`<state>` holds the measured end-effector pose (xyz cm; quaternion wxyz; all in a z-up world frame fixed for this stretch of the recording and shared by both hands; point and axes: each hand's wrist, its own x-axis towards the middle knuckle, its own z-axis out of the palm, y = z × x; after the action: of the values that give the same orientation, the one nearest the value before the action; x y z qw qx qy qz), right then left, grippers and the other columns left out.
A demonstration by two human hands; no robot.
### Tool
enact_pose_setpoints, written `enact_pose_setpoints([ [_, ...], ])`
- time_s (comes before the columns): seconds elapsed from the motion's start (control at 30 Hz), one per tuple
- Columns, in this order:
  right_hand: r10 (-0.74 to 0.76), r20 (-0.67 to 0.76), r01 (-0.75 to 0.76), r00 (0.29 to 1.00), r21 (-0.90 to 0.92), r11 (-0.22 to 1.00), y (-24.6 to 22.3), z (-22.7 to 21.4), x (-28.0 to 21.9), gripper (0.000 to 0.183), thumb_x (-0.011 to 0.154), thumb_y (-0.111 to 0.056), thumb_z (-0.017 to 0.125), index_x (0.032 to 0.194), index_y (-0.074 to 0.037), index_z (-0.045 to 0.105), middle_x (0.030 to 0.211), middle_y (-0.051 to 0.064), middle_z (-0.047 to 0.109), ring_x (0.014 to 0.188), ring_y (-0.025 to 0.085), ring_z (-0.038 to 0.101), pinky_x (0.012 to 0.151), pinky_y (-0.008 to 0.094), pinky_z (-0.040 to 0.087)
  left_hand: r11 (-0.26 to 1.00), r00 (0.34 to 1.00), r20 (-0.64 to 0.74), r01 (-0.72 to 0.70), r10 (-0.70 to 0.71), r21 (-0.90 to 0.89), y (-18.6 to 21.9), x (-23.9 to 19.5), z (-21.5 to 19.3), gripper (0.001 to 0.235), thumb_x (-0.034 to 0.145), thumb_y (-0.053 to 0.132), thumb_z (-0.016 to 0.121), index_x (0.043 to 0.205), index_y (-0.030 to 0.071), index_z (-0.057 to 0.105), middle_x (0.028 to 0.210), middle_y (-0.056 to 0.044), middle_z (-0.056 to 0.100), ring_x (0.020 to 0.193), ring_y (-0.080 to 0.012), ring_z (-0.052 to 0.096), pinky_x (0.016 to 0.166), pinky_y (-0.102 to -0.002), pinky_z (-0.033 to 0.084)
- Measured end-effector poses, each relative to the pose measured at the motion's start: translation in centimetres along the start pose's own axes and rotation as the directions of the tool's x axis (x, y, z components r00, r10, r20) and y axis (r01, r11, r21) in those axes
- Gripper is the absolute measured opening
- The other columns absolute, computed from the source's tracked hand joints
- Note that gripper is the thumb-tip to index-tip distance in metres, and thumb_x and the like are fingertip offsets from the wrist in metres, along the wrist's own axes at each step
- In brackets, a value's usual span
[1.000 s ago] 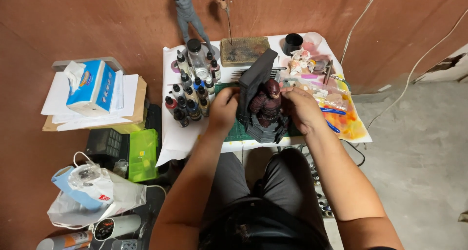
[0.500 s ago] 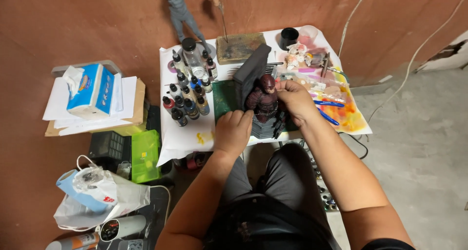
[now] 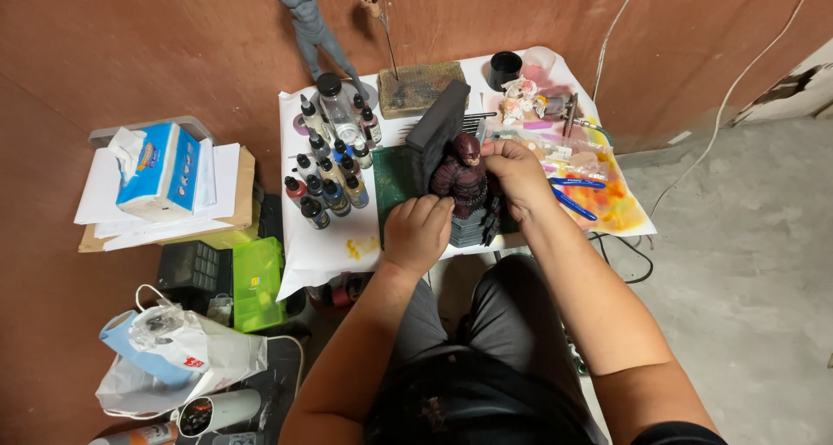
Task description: Assembling a miniature figure onto a base and attaching a small metal chain using pliers.
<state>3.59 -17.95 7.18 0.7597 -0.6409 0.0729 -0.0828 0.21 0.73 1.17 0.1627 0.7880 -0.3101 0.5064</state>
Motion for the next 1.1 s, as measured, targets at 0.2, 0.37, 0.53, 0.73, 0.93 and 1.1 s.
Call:
enact_pose_setpoints([
  [0.2,0.021,0.017,-0.02,1.0,-0.014,1.0,0.5,-0.3,0.5,0.023,0.078,-0.001,0.06,0.098,-0.005,0.068,0.069,0.002,0.059,0.056,0.009,0.057,0.046,0.017,0.04,0.998,0.999,0.018,0.036,-0.035,-0.048,0.3,0.5,-0.4,0.01,0.098,0.022,0.062,0.104,0.015,0.065,0.085,0.0,0.054,0.071,-0.0191,0.06,0.061,-0.03,0.051],
  [0.37,0.056,0.036,-0.057,0.998,0.018,0.998,1.3,-1.1,1.7,0.026,0.076,0.001,0.061,0.101,-0.004,0.067,0.075,0.006,0.067,0.061,0.012,0.062,0.049,0.021,0.046,0.991,0.995,0.009,0.1,-0.099,-0.086,1.0,0.8,-0.6,0.011,0.101,0.022,0.058,0.105,0.015,0.065,0.085,0.0,0.053,0.071,-0.0196,0.059,0.062,-0.03,0.051],
  [0.53,0.086,0.065,-0.088,0.994,0.023,0.996,0.5,-1.2,1.0,0.028,0.076,0.001,0.061,0.103,-0.006,0.066,0.079,0.006,0.07,0.065,0.012,0.065,0.052,0.022,0.049,0.992,0.994,-0.018,0.107,-0.108,-0.074,1.0,0.5,-0.3,0.012,0.102,0.024,0.057,0.107,0.014,0.064,0.083,0.0,0.051,0.069,-0.0199,0.058,0.062,-0.031,0.05],
  [0.73,0.085,0.067,-0.09,0.994,0.07,0.993,0.7,-1.5,1.2,0.025,0.078,0.0,0.066,0.102,-0.006,0.065,0.081,0.005,0.07,0.067,0.012,0.065,0.054,0.023,0.053,0.999,0.998,-0.042,0.049,-0.049,-0.017,0.7,0.4,0.1,0.014,0.1,0.026,0.061,0.109,0.015,0.065,0.082,0.0,0.051,0.068,-0.0191,0.057,0.062,-0.03,0.05],
  [0.93,0.015,0.036,-0.019,0.999,0.118,0.993,0.6,-1.2,1.2,0.025,0.081,0.002,0.07,0.105,-0.003,0.064,0.083,0.006,0.067,0.071,0.015,0.067,0.057,0.025,0.057,0.998,0.998,-0.006,0.055,-0.055,-0.035,0.3,0.0,0.0,0.012,0.099,0.024,0.063,0.107,0.016,0.064,0.086,0.0,0.055,0.073,-0.019,0.06,0.065,-0.031,0.051],
  [1.1,-0.055,0.045,0.049,0.997,0.122,0.991,-0.4,-0.8,0.1,0.02,0.087,0.0,0.065,0.107,-0.002,0.062,0.085,0.008,0.068,0.072,0.012,0.067,0.06,0.024,0.059,0.765,0.812,0.149,0.582,-0.564,-0.275,-0.9,-0.5,-1.7,0.02,0.104,0.018,0.049,0.105,0.006,0.065,0.105,-0.012,0.061,0.1,-0.0313,0.064,0.088,-0.039,0.051],
])
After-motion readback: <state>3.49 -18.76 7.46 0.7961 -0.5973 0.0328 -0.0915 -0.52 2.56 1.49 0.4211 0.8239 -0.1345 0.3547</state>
